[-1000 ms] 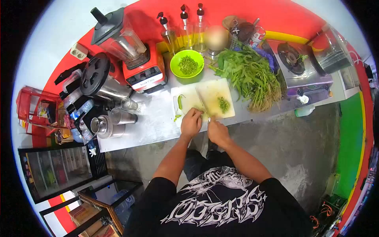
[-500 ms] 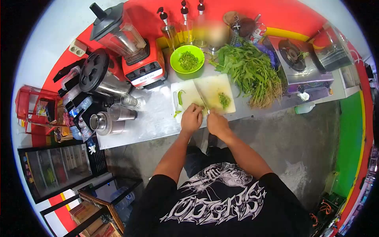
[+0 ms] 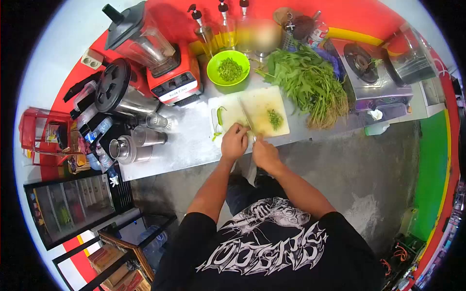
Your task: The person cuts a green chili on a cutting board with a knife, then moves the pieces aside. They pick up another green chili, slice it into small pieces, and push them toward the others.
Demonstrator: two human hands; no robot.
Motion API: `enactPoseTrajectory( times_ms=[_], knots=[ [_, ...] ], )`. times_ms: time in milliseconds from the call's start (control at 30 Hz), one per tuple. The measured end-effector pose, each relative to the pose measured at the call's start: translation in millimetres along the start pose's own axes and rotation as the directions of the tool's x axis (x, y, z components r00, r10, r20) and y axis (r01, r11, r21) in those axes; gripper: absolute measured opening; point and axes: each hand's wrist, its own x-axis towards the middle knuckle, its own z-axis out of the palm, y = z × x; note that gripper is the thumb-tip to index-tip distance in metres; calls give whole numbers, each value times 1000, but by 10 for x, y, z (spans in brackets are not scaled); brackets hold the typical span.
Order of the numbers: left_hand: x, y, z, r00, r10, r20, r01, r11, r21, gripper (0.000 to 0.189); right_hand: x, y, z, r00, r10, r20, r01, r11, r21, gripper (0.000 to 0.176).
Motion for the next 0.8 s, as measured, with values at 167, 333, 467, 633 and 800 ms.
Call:
enactPoseTrajectory(
  times_ms=[167, 333, 467, 633, 800],
  knots=[
    [10, -22, 33, 1000, 17, 1, -17, 1000, 8, 22, 37, 49, -19, 1000, -16, 22, 16, 1000, 20, 33],
    [18, -4, 66, 999, -27, -18, 27, 999, 21, 19, -73, 141, -208, 998, 60, 30, -61, 998, 28, 31],
    [24, -1, 77, 997, -69, -36, 71, 997, 30, 17, -47, 318, -289, 991, 98, -87, -90, 992, 85, 36],
    [60, 101, 26, 998, -63, -24, 64, 995, 80, 15, 67, 500, -181, 986, 3, -168, 8, 998, 64, 39],
    [68, 100, 61, 997, -60, -56, 65, 993, 101, 15, -31, 222, -198, 997, -22, -71, 27, 997, 71, 35]
  ],
)
